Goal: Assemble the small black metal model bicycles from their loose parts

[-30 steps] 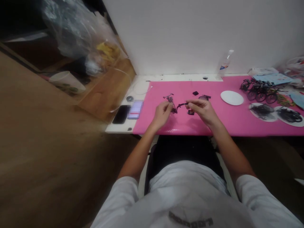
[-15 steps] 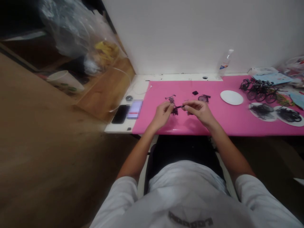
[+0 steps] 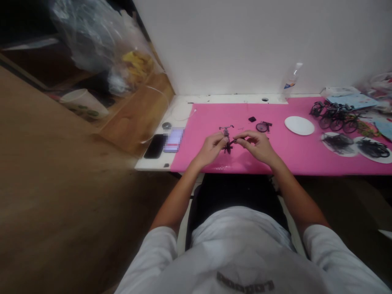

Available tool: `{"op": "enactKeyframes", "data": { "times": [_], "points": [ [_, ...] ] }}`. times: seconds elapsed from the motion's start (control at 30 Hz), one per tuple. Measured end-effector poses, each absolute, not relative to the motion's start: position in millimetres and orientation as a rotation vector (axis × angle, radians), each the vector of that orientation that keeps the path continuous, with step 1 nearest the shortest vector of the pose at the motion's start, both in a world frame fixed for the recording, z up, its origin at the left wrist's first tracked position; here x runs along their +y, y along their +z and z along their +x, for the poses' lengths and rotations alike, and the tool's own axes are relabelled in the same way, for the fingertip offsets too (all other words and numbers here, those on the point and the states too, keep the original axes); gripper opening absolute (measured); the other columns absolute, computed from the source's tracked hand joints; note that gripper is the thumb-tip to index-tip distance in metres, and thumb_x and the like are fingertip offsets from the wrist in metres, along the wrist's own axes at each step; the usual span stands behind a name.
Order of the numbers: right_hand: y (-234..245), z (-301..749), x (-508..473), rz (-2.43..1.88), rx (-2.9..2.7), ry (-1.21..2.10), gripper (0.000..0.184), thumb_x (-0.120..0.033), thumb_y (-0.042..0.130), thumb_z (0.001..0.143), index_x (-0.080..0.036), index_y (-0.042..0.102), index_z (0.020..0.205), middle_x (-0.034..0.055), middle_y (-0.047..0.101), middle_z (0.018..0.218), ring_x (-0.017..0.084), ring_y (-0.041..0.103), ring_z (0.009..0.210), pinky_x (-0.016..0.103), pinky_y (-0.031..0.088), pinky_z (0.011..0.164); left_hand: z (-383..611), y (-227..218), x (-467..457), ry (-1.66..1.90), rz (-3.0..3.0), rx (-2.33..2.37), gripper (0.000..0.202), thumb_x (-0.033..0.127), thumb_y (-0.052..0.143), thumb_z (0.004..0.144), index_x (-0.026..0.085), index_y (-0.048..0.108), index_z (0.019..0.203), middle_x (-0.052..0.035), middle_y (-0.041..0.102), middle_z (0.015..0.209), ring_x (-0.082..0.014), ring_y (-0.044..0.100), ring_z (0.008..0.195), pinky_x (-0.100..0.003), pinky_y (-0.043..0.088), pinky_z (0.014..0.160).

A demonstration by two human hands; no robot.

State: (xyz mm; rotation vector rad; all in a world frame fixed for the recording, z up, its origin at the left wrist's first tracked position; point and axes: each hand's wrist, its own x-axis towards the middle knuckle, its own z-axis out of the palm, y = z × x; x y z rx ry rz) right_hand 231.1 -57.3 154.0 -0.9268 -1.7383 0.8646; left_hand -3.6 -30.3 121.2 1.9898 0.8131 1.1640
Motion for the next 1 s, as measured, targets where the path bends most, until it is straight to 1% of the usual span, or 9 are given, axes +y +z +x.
{"op": "enactKeyframes", "data": {
  "times": [0.1, 0.2, 0.3, 0.43, 0.63, 0.8, 0.9, 1.0],
  "points": [
    [151, 229, -58, -0.917, -1.754, 0.746, 0.027, -0.054, 0.081, 0.098, -0.029, 0.089, 0.107, 0.0059, 0.085, 0.105, 0.023, 0.078, 0.095, 0.036, 0.062, 0.076, -3, 118, -29, 1.181, 2.0, 0.802, 0.047, 0.053, 0.056, 0.111, 0.019, 0.066, 0.081, -0.0013, 0.057, 0.079, -0.0174, 0.055, 0.077, -0.033, 0.041, 0.072],
    [148, 226, -60, -0.906, -1.745, 0.609, 0.02, -0.047, 0.083, 0.098, -0.029, 0.089, 0.104, 0.0048, 0.085, 0.1, 0.02, 0.075, 0.083, 0.034, 0.06, 0.071, -2, 115, -28, 1.217, 2.003, 0.787, 0.047, 0.052, 0.056, 0.111, 0.019, 0.066, 0.079, -0.0013, 0.056, 0.079, -0.0171, 0.054, 0.076, -0.033, 0.041, 0.072],
    [147, 221, -63, -0.886, -1.736, 0.448, 0.013, -0.041, 0.083, 0.099, -0.029, 0.089, 0.102, 0.0035, 0.084, 0.093, 0.018, 0.071, 0.074, 0.034, 0.058, 0.066, 0, 114, -28, 1.262, 2.0, 0.791, 0.048, 0.052, 0.057, 0.111, 0.019, 0.063, 0.077, -0.0011, 0.054, 0.078, -0.0172, 0.053, 0.076, -0.034, 0.041, 0.071],
    [150, 217, -69, -0.864, -1.759, 0.22, 0.009, -0.033, 0.081, 0.1, -0.027, 0.088, 0.1, 0.0028, 0.082, 0.085, 0.018, 0.068, 0.068, 0.035, 0.056, 0.066, 3, 113, -28, 1.327, 2.013, 0.792, 0.049, 0.051, 0.058, 0.111, 0.02, 0.058, 0.073, -0.0008, 0.052, 0.076, -0.0174, 0.052, 0.076, -0.034, 0.04, 0.07],
    [151, 211, -76, -0.869, -1.771, -0.004, 0.008, -0.026, 0.077, 0.102, -0.026, 0.085, 0.098, 0.0026, 0.081, 0.081, 0.019, 0.067, 0.068, 0.038, 0.056, 0.07, 5, 113, -30, 1.388, 2.05, 0.803, 0.052, 0.053, 0.055, 0.111, 0.021, 0.055, 0.071, -0.0021, 0.054, 0.074, -0.0189, 0.054, 0.076, -0.036, 0.044, 0.072],
    [153, 208, -81, -0.833, -1.77, -0.122, 0.008, -0.022, 0.076, 0.102, -0.025, 0.083, 0.099, 0.0026, 0.082, 0.084, 0.02, 0.071, 0.073, 0.039, 0.059, 0.077, 6, 112, -31, 1.42, 2.08, 0.769, 0.052, 0.053, 0.054, 0.112, 0.021, 0.055, 0.071, -0.0033, 0.056, 0.075, -0.0199, 0.055, 0.077, -0.036, 0.044, 0.071],
    [158, 206, -85, -0.78, -1.797, -0.13, 0.009, -0.02, 0.075, 0.102, -0.025, 0.082, 0.101, 0.0028, 0.083, 0.087, 0.02, 0.072, 0.076, 0.039, 0.059, 0.079, 7, 112, -32, 1.447, 2.074, 0.749, 0.052, 0.053, 0.053, 0.112, 0.021, 0.054, 0.071, -0.0034, 0.055, 0.074, -0.0202, 0.056, 0.077, -0.036, 0.044, 0.071],
    [162, 203, -89, -0.799, -1.812, -0.059, 0.009, -0.022, 0.075, 0.103, -0.025, 0.083, 0.102, 0.0033, 0.083, 0.088, 0.02, 0.071, 0.075, 0.039, 0.059, 0.079, 7, 113, -32, 1.461, 2.054, 0.761, 0.054, 0.054, 0.051, 0.112, 0.021, 0.052, 0.07, -0.0038, 0.055, 0.074, -0.0205, 0.056, 0.076, -0.037, 0.045, 0.07]
  ]
}}
